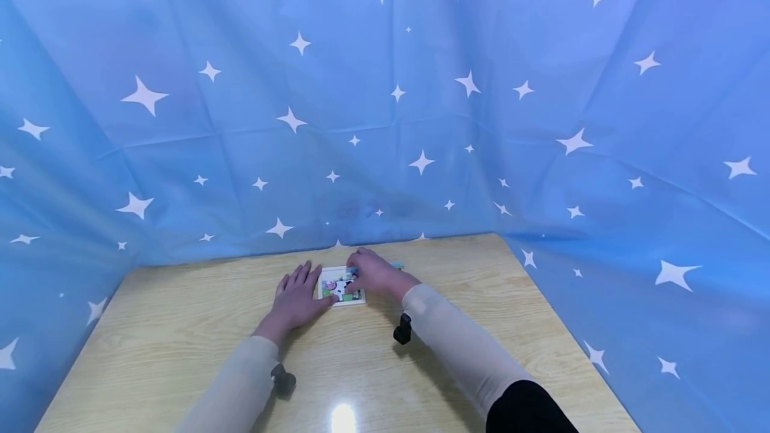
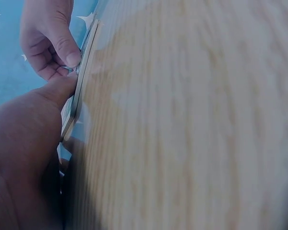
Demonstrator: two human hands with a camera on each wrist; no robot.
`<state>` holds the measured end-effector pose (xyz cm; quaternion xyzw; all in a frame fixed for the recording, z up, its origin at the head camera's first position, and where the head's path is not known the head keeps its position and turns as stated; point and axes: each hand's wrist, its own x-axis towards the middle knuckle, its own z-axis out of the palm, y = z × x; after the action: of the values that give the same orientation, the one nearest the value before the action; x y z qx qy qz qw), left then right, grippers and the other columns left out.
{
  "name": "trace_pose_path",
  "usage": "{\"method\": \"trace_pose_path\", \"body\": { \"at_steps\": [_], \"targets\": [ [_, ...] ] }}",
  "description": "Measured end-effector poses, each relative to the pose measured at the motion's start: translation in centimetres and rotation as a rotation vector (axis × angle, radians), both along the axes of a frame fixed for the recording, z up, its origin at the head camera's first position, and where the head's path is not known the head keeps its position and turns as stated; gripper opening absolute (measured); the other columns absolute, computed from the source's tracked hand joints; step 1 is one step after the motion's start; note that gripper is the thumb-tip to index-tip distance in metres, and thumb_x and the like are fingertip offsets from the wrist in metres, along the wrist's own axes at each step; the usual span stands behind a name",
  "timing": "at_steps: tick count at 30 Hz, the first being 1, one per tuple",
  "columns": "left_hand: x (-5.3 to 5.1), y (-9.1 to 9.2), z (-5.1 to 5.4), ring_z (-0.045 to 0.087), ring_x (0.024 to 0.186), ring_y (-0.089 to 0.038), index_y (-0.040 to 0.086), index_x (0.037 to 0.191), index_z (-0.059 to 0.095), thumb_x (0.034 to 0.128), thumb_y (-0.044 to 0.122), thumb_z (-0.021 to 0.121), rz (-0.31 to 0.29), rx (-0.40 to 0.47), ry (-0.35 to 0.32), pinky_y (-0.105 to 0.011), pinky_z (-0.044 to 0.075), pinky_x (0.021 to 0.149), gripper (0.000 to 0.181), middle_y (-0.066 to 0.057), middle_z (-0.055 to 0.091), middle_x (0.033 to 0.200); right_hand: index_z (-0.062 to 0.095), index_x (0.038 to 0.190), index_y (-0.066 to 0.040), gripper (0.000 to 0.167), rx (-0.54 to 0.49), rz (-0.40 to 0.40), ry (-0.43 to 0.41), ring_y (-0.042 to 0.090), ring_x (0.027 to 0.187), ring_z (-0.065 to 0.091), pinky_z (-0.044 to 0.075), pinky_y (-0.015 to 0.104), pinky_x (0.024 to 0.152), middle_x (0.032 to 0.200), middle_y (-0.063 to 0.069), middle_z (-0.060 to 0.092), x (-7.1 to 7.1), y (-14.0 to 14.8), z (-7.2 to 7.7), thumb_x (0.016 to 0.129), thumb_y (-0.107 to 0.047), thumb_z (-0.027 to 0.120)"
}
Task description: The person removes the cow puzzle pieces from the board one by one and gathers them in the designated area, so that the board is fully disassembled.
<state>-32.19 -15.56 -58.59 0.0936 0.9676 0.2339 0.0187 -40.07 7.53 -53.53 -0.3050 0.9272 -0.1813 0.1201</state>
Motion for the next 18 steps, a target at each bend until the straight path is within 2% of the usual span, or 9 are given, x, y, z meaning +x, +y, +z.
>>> {"method": "trace_pose_path", "body": {
  "at_steps": [6, 13, 16, 18],
  "targets": [
    [-0.2, -0.1, -0.3, 0.013, 0.168, -0.047, 0.006, 0.174, 0.032, 0.1015, 0.071, 0.061, 0.000, 0.005, -0.008, -0.070, 0.007, 0.132, 0.102, -0.025, 0.018, 0.182, 0.071, 0.139, -0.012, 0.035, -0.008, 0.058, 0.078, 0.018, 0.119, 0.063, 0.056, 0.036, 0.103, 0.132, 0.003, 0.065, -0.6, 0.6, -0.2, 0.107, -0.021, 0.078],
    [-0.9, -0.6, -1.3, 0.013, 0.168, -0.047, 0.008, 0.175, 0.031, 0.1005, 0.073, 0.061, -0.006, 0.011, 0.006, -0.071, 0.008, 0.132, 0.103, -0.024, 0.017, 0.182, 0.074, 0.137, -0.012, 0.032, -0.024, 0.084, 0.095, 0.018, 0.117, 0.064, 0.057, 0.035, 0.101, 0.130, 0.003, 0.068, -0.7, 0.5, 0.0, 0.106, -0.014, 0.078],
    [-0.6, -0.4, -0.9, 0.014, 0.167, -0.048, 0.006, 0.174, 0.033, 0.1007, 0.073, 0.061, -0.006, 0.022, 0.008, -0.071, 0.008, 0.131, 0.103, -0.026, 0.019, 0.181, 0.074, 0.137, -0.011, 0.032, -0.009, 0.097, 0.113, 0.019, 0.118, 0.065, 0.057, 0.035, 0.101, 0.130, 0.004, 0.069, -0.6, 0.4, 0.2, 0.105, -0.012, 0.078],
    [-0.2, -0.2, -0.2, 0.014, 0.167, -0.048, 0.006, 0.174, 0.033, 0.1019, 0.070, 0.062, -0.002, 0.018, -0.003, -0.071, 0.008, 0.132, 0.101, -0.026, 0.019, 0.181, 0.074, 0.137, -0.011, 0.032, 0.000, 0.105, 0.124, 0.020, 0.119, 0.065, 0.057, 0.036, 0.102, 0.131, 0.005, 0.069, -0.6, 0.3, 0.3, 0.105, -0.012, 0.078]
  ]
}}
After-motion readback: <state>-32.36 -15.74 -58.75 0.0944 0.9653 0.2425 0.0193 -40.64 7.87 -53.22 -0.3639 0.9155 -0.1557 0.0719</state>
